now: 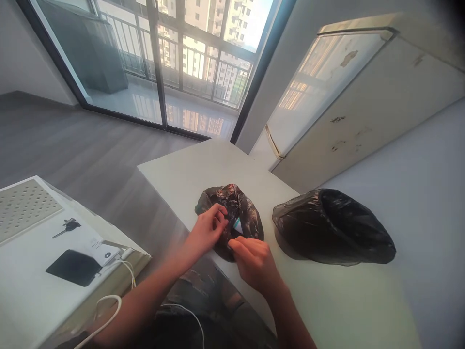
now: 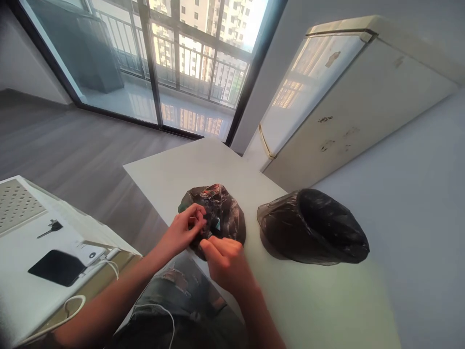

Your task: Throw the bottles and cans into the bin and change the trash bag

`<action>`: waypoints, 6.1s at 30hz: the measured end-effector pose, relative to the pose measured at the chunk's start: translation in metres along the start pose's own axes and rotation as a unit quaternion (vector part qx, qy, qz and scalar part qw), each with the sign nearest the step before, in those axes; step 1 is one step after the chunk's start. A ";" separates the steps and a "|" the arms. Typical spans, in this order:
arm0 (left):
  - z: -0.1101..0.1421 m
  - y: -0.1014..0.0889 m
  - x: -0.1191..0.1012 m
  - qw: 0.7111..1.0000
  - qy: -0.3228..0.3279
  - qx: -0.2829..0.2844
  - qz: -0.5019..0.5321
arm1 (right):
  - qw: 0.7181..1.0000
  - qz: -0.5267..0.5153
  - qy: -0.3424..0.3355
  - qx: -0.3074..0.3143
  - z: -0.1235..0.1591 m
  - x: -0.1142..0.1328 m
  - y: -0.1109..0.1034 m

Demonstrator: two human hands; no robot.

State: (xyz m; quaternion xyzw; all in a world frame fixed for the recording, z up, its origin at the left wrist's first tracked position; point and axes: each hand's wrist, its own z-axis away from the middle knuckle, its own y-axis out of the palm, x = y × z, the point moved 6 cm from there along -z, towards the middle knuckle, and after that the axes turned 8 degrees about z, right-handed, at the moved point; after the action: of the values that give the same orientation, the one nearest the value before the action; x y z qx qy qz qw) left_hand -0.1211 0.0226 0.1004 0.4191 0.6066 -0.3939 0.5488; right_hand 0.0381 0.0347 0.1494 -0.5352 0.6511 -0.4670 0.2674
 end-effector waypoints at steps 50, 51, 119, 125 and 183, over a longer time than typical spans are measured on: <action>0.008 0.119 0.098 0.991 0.096 0.013 -0.095 | 0.886 0.048 0.444 0.124 0.117 -0.142 -0.001; 0.004 0.111 0.098 0.991 0.097 0.002 -0.096 | 0.898 0.040 0.421 0.118 0.105 -0.141 0.000; 0.033 0.037 -0.024 0.994 0.077 -0.072 -0.032 | 0.908 -0.265 0.325 -0.007 0.038 -0.035 -0.014; -0.075 -0.034 -0.015 0.950 0.171 -0.253 -0.062 | 0.884 -0.069 0.443 0.133 0.065 -0.118 0.001; -0.104 -0.136 -0.007 0.882 0.132 -0.341 -0.297 | 0.863 -0.143 0.484 0.002 0.088 -0.098 -0.033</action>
State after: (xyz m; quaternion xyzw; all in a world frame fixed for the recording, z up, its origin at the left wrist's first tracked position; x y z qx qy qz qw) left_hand -0.2836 0.0738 0.1190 0.0541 0.8662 -0.2490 0.4299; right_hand 0.1556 0.0996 0.1273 -0.3282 0.6140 -0.7019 -0.1503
